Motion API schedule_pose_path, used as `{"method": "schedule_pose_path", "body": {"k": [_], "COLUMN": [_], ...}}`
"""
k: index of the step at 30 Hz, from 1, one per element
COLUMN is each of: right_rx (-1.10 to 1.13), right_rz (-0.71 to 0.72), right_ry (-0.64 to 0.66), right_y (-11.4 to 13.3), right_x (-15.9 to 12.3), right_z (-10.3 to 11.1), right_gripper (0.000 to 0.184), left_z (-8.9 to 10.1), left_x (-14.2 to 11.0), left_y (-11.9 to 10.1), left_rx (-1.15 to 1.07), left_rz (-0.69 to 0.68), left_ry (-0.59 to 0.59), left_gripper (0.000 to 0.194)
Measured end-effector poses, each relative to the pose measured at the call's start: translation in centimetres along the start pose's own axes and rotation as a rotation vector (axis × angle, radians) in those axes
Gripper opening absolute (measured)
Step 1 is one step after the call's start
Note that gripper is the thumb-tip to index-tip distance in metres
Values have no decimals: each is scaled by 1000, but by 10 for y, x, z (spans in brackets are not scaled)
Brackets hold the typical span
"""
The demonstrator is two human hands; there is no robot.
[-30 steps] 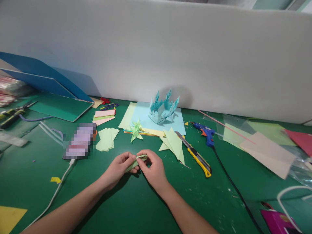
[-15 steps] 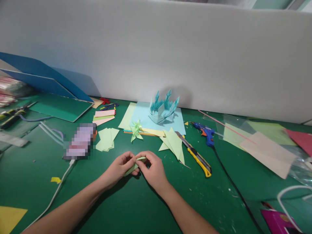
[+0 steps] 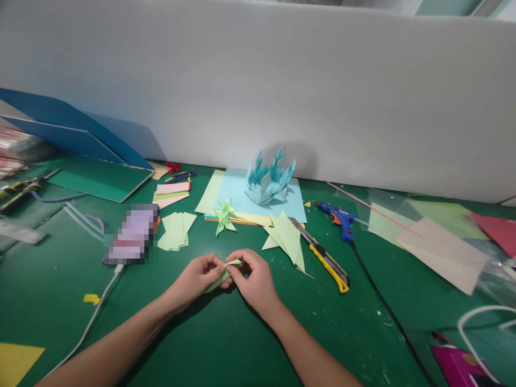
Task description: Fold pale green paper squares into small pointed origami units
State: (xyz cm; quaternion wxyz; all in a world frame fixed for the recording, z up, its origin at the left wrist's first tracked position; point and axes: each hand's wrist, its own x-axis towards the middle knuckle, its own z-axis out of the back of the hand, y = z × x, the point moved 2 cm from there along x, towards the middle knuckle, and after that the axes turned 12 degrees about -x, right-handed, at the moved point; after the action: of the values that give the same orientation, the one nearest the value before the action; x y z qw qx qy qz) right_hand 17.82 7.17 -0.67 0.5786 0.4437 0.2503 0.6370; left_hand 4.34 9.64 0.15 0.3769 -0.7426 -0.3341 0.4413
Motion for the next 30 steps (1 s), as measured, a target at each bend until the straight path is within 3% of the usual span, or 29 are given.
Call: {"method": "schedule_pose_path", "body": {"k": [9,14,17,24,30], "right_rx": [-15,114,104,-77,-294], "right_rz": [-15,-56,-54,205,317], "right_ry": [-14,-24,-17,-18,-73], "right_y": [0,-6,-8,-1,3], "right_x": [-1,1,2,2,0], "right_z": [-1,0,2,6,6], "right_gripper": [8,20,16,10,9], "left_z": [1,1,1,2,3], "left_x": [3,3,2,2,3], "left_y": [3,2,0,3,6], "left_rx": [-54,-155,-182,-158,-171], "left_rz": [-27,-9,-7,-45,-72], "left_ry": [19,-44,-84,-90,-83], "left_gripper": [33,36,35,33,33]}}
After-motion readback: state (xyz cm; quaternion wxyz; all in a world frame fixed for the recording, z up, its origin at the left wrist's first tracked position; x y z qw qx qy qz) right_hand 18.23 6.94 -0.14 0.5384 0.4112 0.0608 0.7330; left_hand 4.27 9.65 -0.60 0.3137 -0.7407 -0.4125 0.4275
